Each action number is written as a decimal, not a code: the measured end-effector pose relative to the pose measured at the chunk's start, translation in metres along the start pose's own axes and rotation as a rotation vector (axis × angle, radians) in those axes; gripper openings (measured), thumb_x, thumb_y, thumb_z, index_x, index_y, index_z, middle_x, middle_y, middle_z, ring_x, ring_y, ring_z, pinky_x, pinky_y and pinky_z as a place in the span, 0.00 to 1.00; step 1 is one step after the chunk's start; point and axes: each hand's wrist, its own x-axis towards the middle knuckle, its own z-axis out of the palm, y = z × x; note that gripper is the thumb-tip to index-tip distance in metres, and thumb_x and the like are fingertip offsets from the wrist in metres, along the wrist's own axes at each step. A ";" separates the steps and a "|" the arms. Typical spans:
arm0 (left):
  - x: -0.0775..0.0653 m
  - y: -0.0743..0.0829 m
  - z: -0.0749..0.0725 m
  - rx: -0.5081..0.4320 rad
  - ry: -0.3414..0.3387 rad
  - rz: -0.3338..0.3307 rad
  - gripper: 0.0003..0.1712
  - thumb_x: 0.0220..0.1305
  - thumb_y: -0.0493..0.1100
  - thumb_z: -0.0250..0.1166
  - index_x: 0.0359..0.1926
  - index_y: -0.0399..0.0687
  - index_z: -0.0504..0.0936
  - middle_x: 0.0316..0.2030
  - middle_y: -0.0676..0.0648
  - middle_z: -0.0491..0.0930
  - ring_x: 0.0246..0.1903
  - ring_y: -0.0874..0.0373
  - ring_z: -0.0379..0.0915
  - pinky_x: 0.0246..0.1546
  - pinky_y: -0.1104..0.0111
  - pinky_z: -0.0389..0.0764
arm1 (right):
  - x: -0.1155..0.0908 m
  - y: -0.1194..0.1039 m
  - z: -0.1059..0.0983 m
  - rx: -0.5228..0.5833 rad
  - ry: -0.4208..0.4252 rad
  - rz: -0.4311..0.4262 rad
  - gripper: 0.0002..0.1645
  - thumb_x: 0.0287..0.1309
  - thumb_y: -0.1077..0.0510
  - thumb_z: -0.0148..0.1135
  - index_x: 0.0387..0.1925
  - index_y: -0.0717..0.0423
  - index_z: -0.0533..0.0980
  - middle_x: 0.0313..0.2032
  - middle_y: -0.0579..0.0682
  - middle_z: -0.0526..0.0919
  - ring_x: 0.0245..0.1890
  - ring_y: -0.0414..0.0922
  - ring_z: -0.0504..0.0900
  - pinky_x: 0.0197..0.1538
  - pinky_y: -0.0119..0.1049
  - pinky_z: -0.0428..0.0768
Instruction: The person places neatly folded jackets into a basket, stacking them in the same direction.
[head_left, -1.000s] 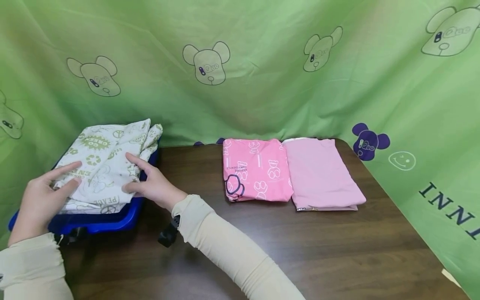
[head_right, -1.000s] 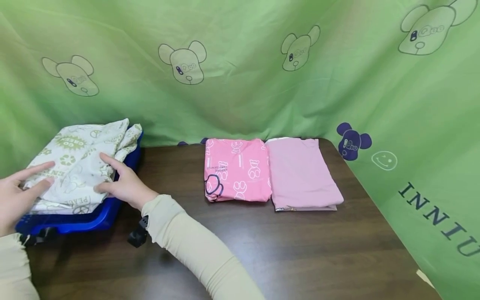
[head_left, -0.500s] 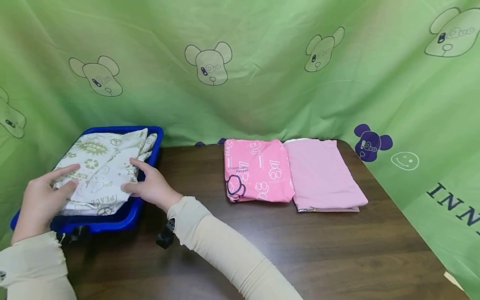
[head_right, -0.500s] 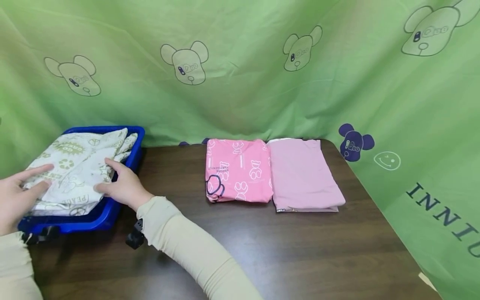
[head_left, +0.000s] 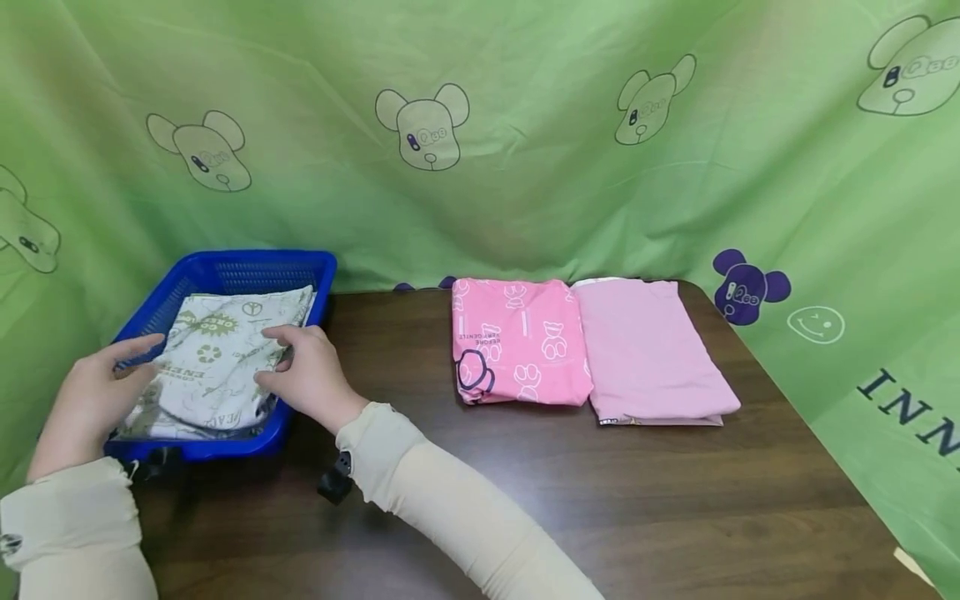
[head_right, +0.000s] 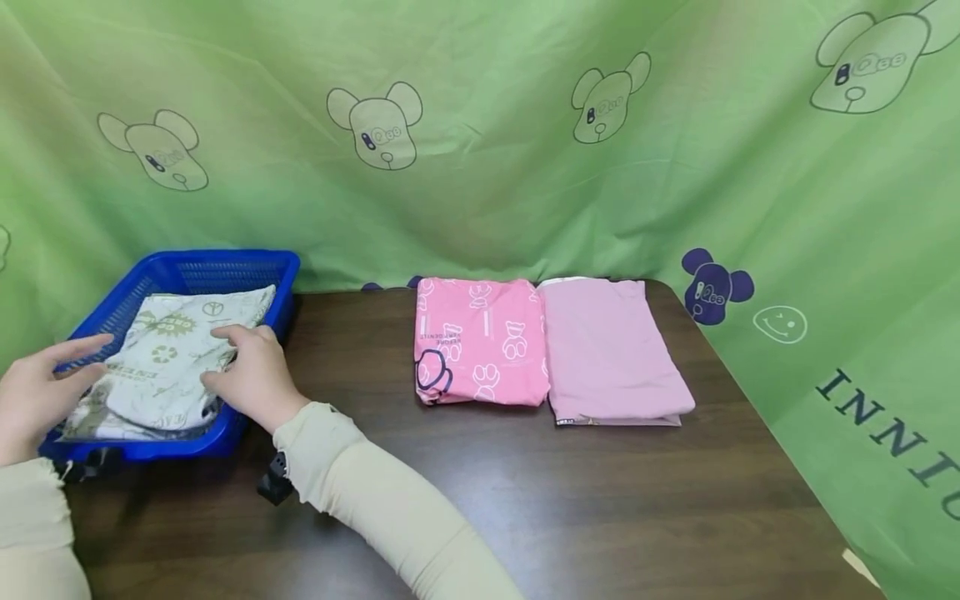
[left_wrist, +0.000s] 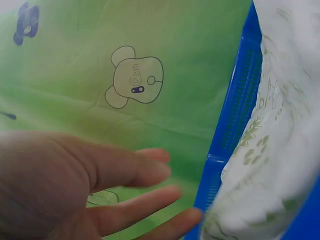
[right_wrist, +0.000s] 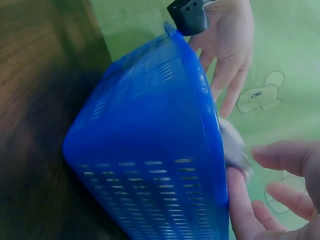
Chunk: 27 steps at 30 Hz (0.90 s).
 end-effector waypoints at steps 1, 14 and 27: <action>0.000 0.001 -0.001 0.017 -0.017 0.009 0.33 0.79 0.49 0.47 0.76 0.34 0.59 0.65 0.17 0.61 0.31 0.42 0.74 0.23 0.54 0.74 | -0.001 0.001 -0.001 0.011 0.008 -0.007 0.29 0.55 0.63 0.75 0.59 0.54 0.80 0.48 0.49 0.77 0.27 0.29 0.76 0.34 0.18 0.75; -0.003 0.010 0.005 0.057 -0.162 0.069 0.37 0.80 0.54 0.47 0.73 0.27 0.59 0.63 0.18 0.64 0.59 0.20 0.60 0.44 0.36 0.74 | -0.011 0.018 -0.022 0.116 -0.012 -0.016 0.17 0.58 0.65 0.71 0.50 0.56 0.82 0.44 0.49 0.83 0.31 0.36 0.79 0.36 0.24 0.79; -0.024 0.041 0.014 -0.037 0.088 0.129 0.28 0.78 0.51 0.51 0.68 0.36 0.73 0.56 0.25 0.76 0.54 0.25 0.72 0.34 0.58 0.74 | -0.026 0.027 -0.053 0.126 0.059 -0.055 0.15 0.60 0.66 0.66 0.49 0.54 0.82 0.44 0.50 0.84 0.32 0.38 0.80 0.38 0.27 0.79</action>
